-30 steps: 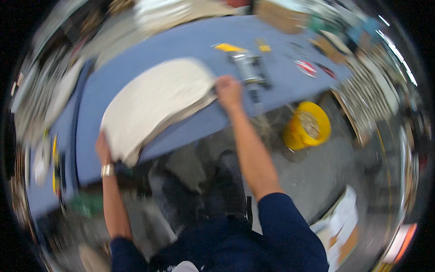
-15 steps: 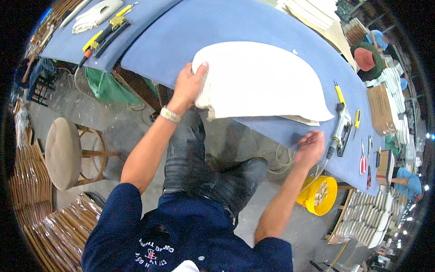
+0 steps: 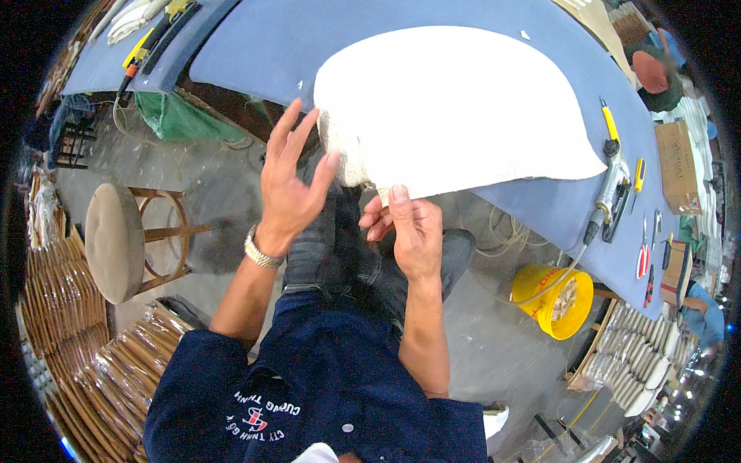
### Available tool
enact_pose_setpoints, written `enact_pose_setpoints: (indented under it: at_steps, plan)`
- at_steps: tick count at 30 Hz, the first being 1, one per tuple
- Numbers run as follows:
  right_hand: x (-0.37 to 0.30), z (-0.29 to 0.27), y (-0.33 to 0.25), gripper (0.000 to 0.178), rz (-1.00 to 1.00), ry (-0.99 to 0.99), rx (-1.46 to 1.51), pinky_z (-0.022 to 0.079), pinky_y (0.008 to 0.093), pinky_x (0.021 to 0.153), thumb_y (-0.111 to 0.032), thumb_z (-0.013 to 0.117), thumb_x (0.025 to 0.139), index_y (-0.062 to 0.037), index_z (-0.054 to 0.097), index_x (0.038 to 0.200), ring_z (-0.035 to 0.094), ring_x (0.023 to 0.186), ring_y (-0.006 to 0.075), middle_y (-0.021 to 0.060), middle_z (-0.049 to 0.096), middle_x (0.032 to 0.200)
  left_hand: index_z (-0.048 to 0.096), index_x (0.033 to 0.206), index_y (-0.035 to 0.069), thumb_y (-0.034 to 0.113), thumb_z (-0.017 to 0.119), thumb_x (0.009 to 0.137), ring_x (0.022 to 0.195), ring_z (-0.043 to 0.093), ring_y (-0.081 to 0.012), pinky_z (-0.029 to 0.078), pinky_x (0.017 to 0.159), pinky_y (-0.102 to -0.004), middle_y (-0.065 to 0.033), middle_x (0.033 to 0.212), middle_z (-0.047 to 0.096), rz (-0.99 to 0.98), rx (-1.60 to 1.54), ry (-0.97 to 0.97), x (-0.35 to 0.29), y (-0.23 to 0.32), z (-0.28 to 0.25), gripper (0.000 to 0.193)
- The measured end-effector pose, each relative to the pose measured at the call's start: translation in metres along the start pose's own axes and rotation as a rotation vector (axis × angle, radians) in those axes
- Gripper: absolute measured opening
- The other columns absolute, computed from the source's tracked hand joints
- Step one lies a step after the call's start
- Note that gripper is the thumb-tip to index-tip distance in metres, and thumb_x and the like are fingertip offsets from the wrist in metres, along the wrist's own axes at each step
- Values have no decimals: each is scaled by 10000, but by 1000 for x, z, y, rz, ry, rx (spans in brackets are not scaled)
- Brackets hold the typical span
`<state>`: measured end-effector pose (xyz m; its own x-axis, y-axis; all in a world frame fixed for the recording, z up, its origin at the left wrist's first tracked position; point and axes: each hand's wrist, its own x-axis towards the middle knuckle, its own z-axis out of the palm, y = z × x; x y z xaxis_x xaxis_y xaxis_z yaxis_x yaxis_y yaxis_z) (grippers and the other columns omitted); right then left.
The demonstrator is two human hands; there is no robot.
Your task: The person wraps a white fabric cover around a foam cushion, folds the edges, and secures them using a pneumatic staple gun. They trim excess fabric with a utility knife and repeat the process on multiple cushions, stacking finished units on the table.
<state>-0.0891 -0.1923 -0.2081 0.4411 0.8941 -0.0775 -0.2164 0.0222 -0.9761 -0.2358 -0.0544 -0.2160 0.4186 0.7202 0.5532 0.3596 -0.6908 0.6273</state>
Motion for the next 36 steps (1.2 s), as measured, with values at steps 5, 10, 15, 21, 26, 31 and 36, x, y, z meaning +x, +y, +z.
enact_pose_setpoints:
  at_steps: [5,10,15,21,26,31,36]
  plan:
    - [-3,8,4,544,-11,50,10,466,231,511,-416,464,1109,-1,677,829,570,534,92,46,633,647,510,1504,118,287,857,786,1522,342,-325,298,1221,-483,-121,1620,412,241,114,-234,-11,-4,-11,815]
    - [4,20,-5,515,23,128,20,442,227,488,-392,485,1107,-14,658,802,546,519,78,18,604,624,490,1509,89,209,899,690,1516,364,-315,285,1228,-509,-131,1609,433,383,110,-215,6,-14,9,923]
    - [1,29,-17,500,-50,89,-155,396,238,450,-360,477,1114,-30,605,761,491,475,79,15,547,580,476,1511,74,299,888,718,1515,367,-311,278,1237,-497,-134,1595,451,445,86,-192,9,-21,15,921]
    - [-6,32,-26,465,-122,138,-311,368,248,444,-301,505,1107,-30,589,740,484,480,66,5,527,557,492,1499,78,431,809,811,1466,441,-307,345,1197,-470,-135,1561,494,483,113,-177,19,-15,9,835]
    - [1,27,-51,443,-192,172,-391,375,245,467,-272,525,1101,-30,590,735,499,504,64,4,534,559,569,1438,81,600,707,860,1361,557,-259,423,1112,-431,-106,1471,591,544,175,-60,43,0,1,789]
    - [11,18,-74,456,-231,150,-343,363,236,451,-285,539,1097,-37,585,717,498,504,57,2,543,562,623,1375,96,601,716,861,1229,661,-259,498,999,-394,-97,1363,674,564,170,10,61,17,-4,727]
    - [27,18,-81,473,-285,111,-240,369,236,448,-292,537,1098,-37,572,701,493,501,57,13,554,578,627,1331,75,490,774,858,1255,651,-280,505,1006,-394,-125,1352,680,478,80,9,65,28,-6,646]
